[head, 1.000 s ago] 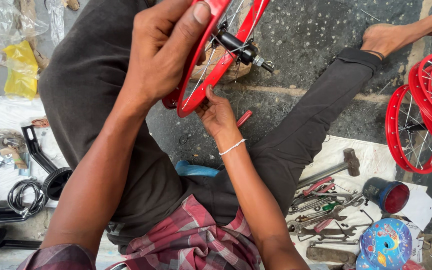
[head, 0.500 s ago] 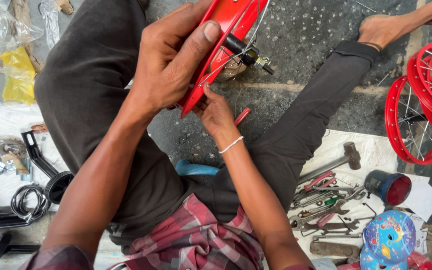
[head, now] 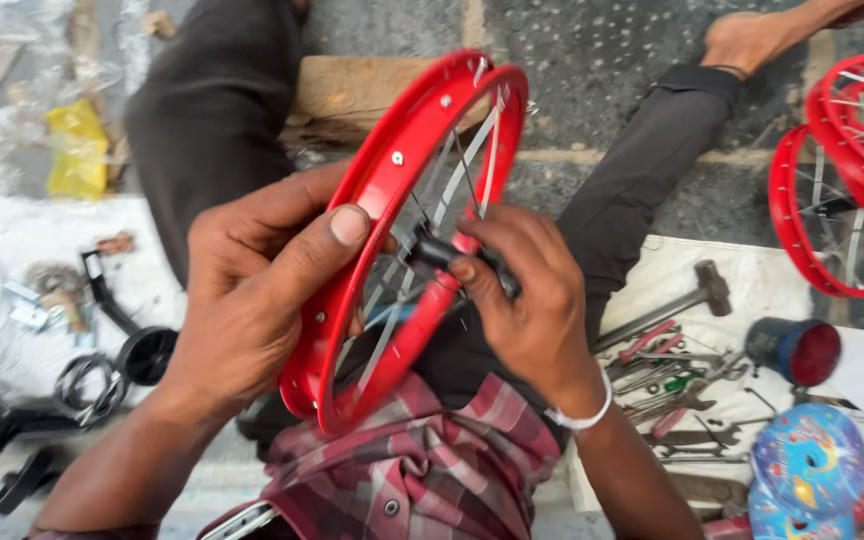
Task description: The person is assembling a red bicycle wheel by hand, inserting and tightening spokes into the hub and rim. They rotate the wheel frequently to access different sections and ensure the spokes are properly seated.
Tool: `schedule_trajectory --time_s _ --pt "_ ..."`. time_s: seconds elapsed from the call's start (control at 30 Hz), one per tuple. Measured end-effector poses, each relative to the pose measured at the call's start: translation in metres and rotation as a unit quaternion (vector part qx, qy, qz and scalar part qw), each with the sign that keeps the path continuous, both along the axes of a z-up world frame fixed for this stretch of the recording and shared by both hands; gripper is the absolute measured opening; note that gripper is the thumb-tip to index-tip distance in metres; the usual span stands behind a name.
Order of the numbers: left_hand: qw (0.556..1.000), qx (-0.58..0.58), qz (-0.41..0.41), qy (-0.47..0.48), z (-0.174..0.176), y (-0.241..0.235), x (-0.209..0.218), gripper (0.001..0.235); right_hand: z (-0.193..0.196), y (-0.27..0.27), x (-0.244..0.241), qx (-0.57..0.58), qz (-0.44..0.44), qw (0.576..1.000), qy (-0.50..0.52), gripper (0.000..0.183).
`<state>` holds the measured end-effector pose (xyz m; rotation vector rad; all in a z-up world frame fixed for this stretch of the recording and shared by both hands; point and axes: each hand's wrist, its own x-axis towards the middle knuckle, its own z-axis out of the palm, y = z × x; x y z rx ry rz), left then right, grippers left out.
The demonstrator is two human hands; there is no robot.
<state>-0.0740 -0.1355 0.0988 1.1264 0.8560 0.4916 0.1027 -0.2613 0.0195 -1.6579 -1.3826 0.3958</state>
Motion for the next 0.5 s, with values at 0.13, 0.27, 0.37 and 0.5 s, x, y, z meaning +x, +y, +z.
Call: schedule_trajectory --time_s 0.13,0.27,0.37,0.5 --pt "0.998 -0.049 0.009 0.047 0.006 -0.021 -0.016 0.04 0.034 -0.012 -0.034 0.062 -0.081 0.983 -0.154 0.019" --pt "0.999 -0.038 0.008 0.021 0.001 -0.035 -0.023 0.041 0.031 -0.03 -0.045 0.047 0.038 0.998 -0.014 0.022" --pt "1.0 -0.017 -0.004 0.012 -0.005 -0.041 -0.027 0.041 0.018 -0.035 -0.057 0.035 0.043 0.993 0.107 0.023" --pt "0.999 -0.009 -0.02 -0.036 -0.018 -0.045 -0.031 0.04 -0.002 -0.035 -0.081 0.098 -0.04 0.987 0.118 0.01"
